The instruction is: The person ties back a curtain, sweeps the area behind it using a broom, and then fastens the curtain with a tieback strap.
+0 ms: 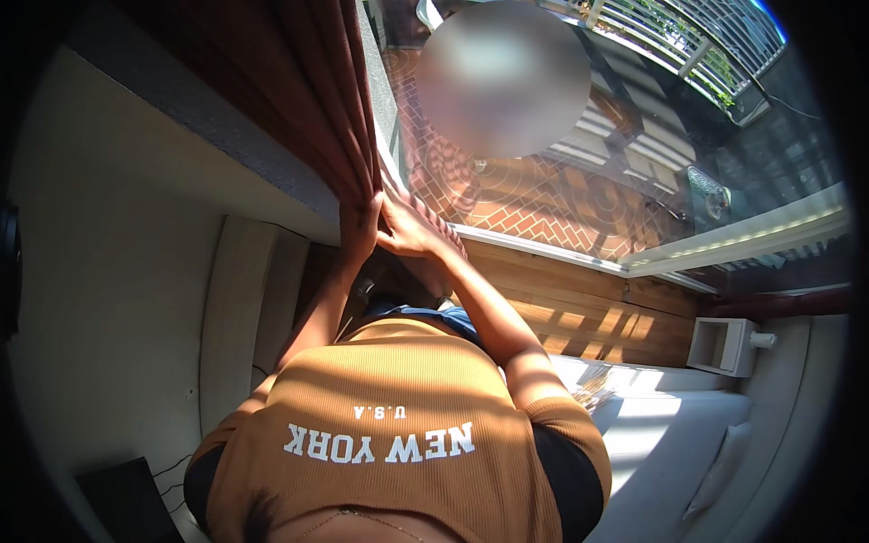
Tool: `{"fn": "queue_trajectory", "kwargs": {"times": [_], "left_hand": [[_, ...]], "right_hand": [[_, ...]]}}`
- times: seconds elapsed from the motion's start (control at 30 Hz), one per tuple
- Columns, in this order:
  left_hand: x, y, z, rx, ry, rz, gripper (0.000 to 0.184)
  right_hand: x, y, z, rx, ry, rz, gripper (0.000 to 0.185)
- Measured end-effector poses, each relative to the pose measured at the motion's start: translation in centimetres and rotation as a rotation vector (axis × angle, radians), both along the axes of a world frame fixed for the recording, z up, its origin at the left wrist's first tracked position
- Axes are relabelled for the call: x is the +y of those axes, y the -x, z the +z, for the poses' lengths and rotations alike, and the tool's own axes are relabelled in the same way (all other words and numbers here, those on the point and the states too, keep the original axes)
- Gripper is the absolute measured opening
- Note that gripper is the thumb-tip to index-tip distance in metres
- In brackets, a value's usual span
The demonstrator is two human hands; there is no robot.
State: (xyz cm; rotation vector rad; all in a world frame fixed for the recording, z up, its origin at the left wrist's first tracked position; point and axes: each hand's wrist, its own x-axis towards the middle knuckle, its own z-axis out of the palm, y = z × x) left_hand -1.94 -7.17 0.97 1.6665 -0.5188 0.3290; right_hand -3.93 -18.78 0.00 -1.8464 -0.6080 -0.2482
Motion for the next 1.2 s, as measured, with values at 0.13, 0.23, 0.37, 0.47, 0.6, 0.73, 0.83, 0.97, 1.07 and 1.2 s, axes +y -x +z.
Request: {"fn": "queue_trajectory", "kwargs": {"times": [0.13,0.23,0.37,0.47,0.6,0.73,0.83,0.97,1.07,1.2], "left_hand": [[-0.6,0.3,2.2,-0.073,-0.334,0.031,0.042],[-1.9,-0.3,1.3,-0.072,-0.395,0.087,0.038],[-3.6,-1.9,-0.9,-0.166,-0.373,0.151,0.037],[-3.3,-3.3,-4.1,-0.140,-0.453,0.170,0.053],[0.5,-4.9,-7.3,0.183,-0.032,0.202,0.056],[5.8,-9.1,-14.4,0.210,-0.424,0.633,0.049],[7.1,-10.1,-15.7,0.320,-0.372,0.460,0.048],[6.1,-10.7,-17.3,0.262,-0.451,0.542,0.045],[6.4,-11.9,-18.1,0.255,-0.400,0.471,0.042],[7.1,-11.8,-17.2,0.021,-0.501,0.379,0.031]], "right_hand": [[-1.4,-1.3,-4.1,0.152,0.261,0.032,0.080],[0.6,-0.8,-4.9,0.177,-0.085,-0.316,0.068],[4.3,-5.4,-10.3,-0.012,-0.327,-0.988,0.039],[-0.5,-7.0,-8.0,0.054,-0.549,-0.568,0.036],[0.1,-8.3,-3.2,0.065,-0.151,-0.888,0.030],[0.3,-10.1,-3.5,0.247,-0.071,-0.938,0.023],[0.9,-10.3,-3.4,0.319,0.046,-0.941,0.022],[2.1,-10.1,-3.1,0.132,0.002,-0.856,0.025],[2.7,-10.0,-3.1,0.132,0.021,-0.821,0.030],[2.2,-11.5,-5.1,0.144,0.107,-0.882,0.030]]}}
